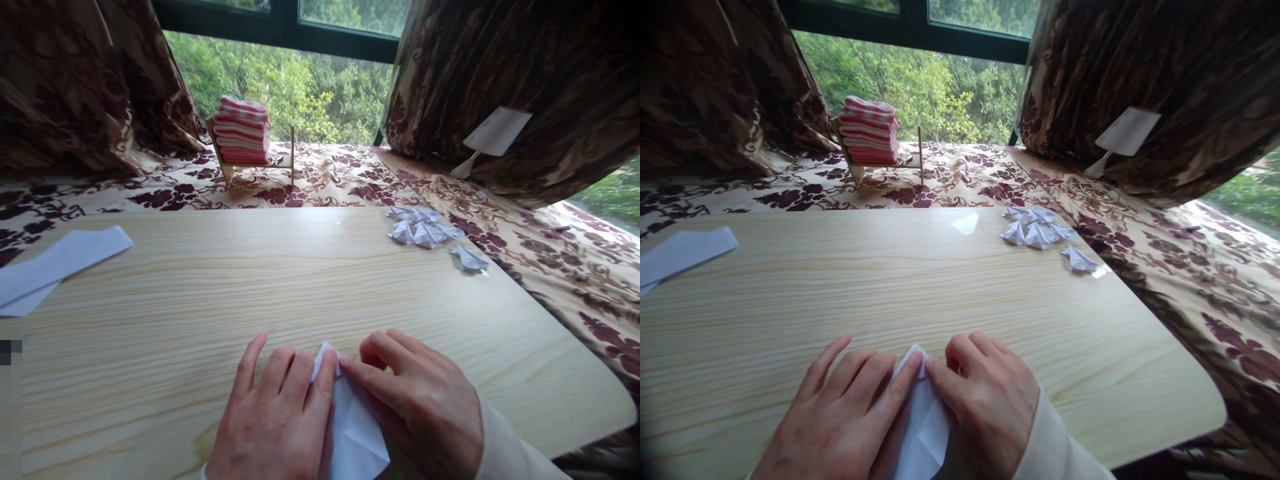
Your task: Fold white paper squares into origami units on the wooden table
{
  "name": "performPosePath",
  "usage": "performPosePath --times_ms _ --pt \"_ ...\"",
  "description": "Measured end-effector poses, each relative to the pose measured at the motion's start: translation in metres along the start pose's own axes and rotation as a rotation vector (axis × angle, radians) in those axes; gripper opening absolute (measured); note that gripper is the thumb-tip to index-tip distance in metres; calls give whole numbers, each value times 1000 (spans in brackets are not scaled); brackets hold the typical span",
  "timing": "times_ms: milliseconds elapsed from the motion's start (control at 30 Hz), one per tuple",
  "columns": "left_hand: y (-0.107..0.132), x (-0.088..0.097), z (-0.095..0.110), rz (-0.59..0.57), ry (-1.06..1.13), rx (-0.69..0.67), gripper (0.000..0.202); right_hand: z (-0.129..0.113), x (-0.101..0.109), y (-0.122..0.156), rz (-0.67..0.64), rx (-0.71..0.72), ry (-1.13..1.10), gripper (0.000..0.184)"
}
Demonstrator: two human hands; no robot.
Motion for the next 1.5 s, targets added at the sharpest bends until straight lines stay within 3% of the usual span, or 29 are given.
performPosePath --times_ms 167,333,600,767,867,1000,1133,1267,1367,1400,1500 --pt "-3 1 1 27 39 30 31 -1 1 0 -12 -1 11 23" --pt "-6 4 -1 -19 81 66 32 -1 1 0 -13 -8 25 21" --pt "4 9 -3 44 26 51 26 -3 1 3 11 15 71 17" --pt "6 11 -7 48 50 21 26 14 6 -9 -134 -13 -203 25" --pt "8 14 -14 130 132 36 27 19 5 -23 -150 -143 -219 20" --pt "11 25 -27 171 255 150 23 9 -2 -37 -297 -129 -210 22" --pt "-10 45 -31 311 544 427 20 1 -4 -45 -416 -166 -212 21" --pt "-56 51 -38 358 1018 623 20 -1 -4 -48 -448 -184 -215 17" --pt "-91 38 -59 281 1497 820 17 -1 -5 -48 -384 -194 -375 11" --pt "-99 32 -67 149 1699 908 15 -1 -5 -50 -400 -221 -482 9" --pt "-112 26 -95 48 1766 948 15 3 -1 -65 -353 -288 -902 9"
Point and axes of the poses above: each hand's wrist, its own y-axis away from the middle knuckle, its own x-axis out of the back of the hand, z = x × y, the point moved 1 cm from there along -y, towards the middle knuckle, and after that the axes turned 2 degrees about -x, right-handed, at the moved point
